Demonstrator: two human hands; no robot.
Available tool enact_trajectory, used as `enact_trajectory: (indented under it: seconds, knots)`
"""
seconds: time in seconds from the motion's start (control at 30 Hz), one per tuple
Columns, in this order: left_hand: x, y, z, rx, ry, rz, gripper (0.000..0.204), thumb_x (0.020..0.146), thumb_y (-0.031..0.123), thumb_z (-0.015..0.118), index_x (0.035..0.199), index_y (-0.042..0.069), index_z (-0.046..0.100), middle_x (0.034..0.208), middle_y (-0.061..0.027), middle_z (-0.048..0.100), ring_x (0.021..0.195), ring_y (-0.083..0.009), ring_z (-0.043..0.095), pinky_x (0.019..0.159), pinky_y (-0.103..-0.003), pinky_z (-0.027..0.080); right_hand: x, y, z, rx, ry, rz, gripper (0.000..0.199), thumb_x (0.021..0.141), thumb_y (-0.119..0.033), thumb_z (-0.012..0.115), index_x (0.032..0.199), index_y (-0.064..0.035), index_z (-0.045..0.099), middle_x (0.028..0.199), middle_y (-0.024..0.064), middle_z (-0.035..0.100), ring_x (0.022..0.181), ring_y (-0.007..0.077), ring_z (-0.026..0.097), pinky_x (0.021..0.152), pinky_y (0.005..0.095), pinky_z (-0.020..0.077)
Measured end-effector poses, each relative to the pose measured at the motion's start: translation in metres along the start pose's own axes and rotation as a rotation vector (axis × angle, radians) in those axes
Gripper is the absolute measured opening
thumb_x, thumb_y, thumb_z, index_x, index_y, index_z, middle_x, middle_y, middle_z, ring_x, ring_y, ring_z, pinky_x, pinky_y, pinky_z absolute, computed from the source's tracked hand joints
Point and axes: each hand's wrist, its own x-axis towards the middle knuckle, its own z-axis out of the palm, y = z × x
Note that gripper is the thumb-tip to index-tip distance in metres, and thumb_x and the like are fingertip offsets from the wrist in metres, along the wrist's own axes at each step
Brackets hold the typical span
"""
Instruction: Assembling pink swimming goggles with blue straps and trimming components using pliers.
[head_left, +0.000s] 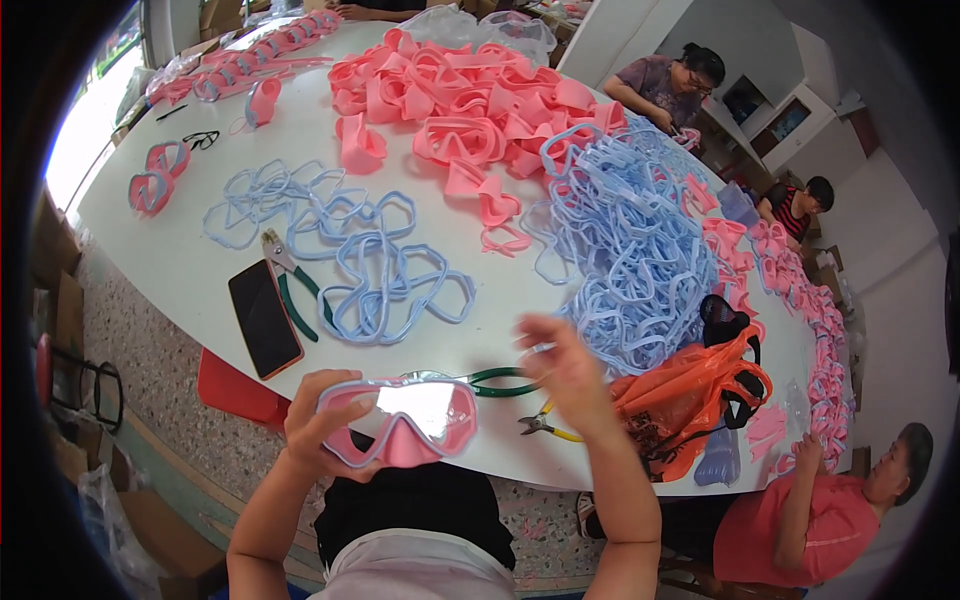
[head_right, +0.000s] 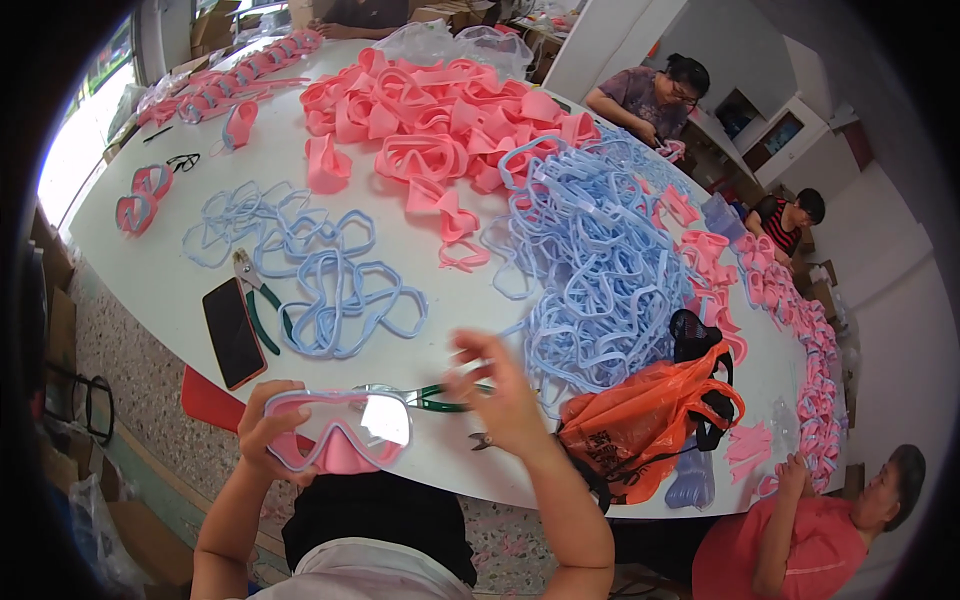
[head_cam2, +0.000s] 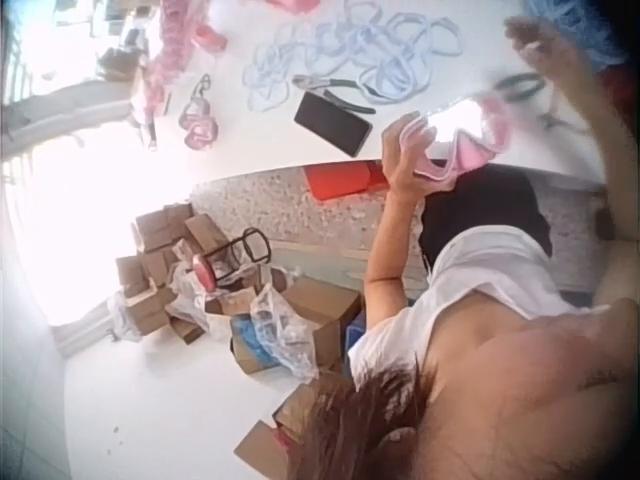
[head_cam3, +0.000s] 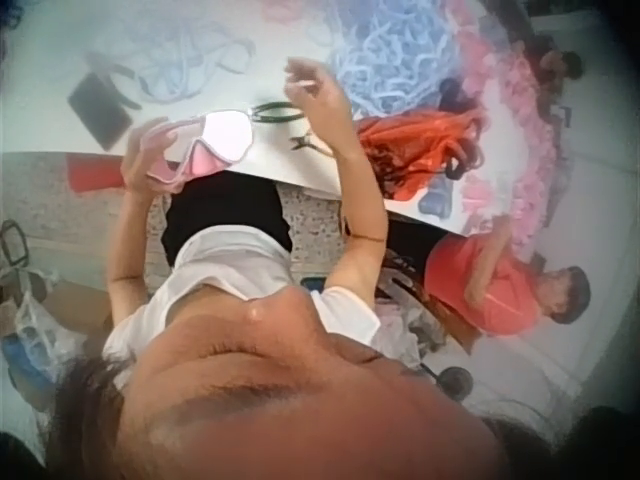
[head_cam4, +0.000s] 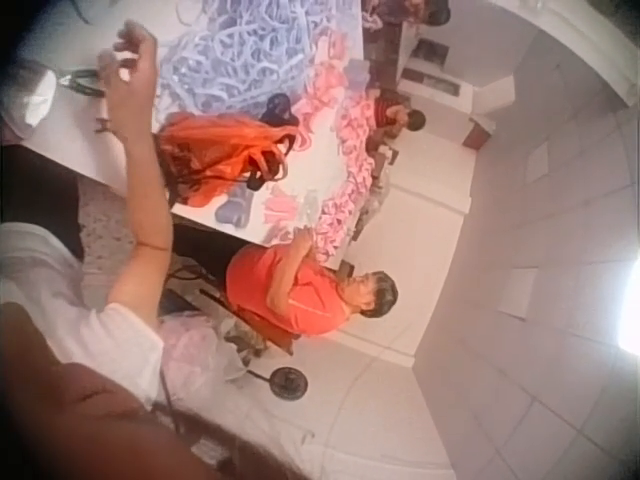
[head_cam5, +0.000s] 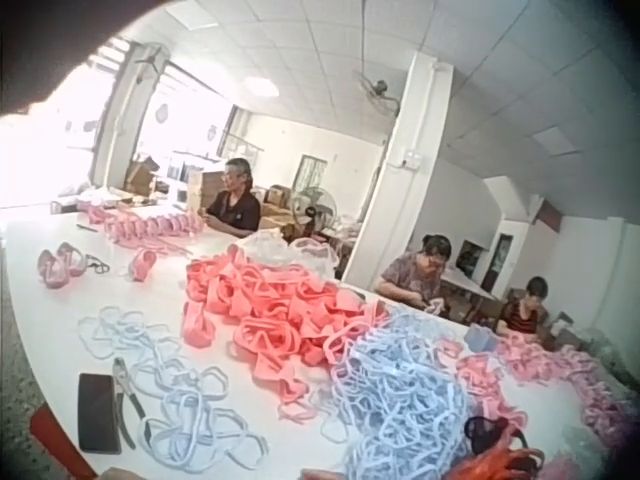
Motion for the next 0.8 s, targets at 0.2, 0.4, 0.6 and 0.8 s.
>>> enact_trajectory:
  seconds: [0.2, 0.4, 0.6, 0.8]
  knots:
    - [-0.016, -0.004, -0.014, 0.065, 0.255, -0.219, 0.061, 0.070, 0.053, 0.074, 0.102, 0.002, 0.066, 0.109, -0.0279, 0.060, 0.098, -0.0363, 0.063, 0.083, -0.043, 0.052, -0.017, -0.001, -0.075, -1.126, 0.361, 0.055, 0.022, 0.080, -0.008, 0.069, 0.101, -0.0025, 0.063, 0.098, 0.0144, 0.062, 0.094, 0.0311, 0.059, 0.080, 0.0393, 0.0501]
    - [-0.029, -0.005, -0.024, 0.122, 0.284, -0.289, 0.073, 0.078, 0.069, 0.061, 0.110, 0.003, 0.061, 0.116, -0.0282, 0.056, 0.103, -0.0377, 0.061, 0.085, -0.047, 0.052, -0.032, 0.032, -0.069, -1.276, 0.212, 0.228, 0.015, 0.082, -0.015, 0.068, 0.090, -0.0025, 0.067, 0.088, 0.0135, 0.066, 0.085, 0.0340, 0.063, 0.074, 0.0429, 0.0507]
    - [-0.029, -0.001, -0.019, 0.046, 0.368, -0.319, 0.076, 0.078, 0.072, 0.058, 0.111, 0.003, 0.061, 0.117, -0.0284, 0.055, 0.106, -0.0369, 0.059, 0.087, -0.046, 0.050, -0.014, 0.046, -0.054, -1.458, 0.232, 0.253, 0.024, 0.083, -0.027, 0.068, 0.078, -0.0035, 0.071, 0.084, 0.0154, 0.068, 0.080, 0.0344, 0.066, 0.069, 0.0454, 0.0518]
    - [-0.040, 0.000, -0.031, 0.110, 0.395, -0.302, 0.068, 0.080, 0.065, 0.060, 0.112, 0.004, 0.061, 0.113, -0.0284, 0.057, 0.101, -0.0380, 0.062, 0.084, -0.047, 0.051, 0.001, 0.061, -0.062, -1.539, 0.167, 0.305, 0.020, 0.081, -0.026, 0.067, 0.080, -0.0062, 0.073, 0.084, 0.0150, 0.070, 0.081, 0.0329, 0.068, 0.070, 0.0453, 0.0539]
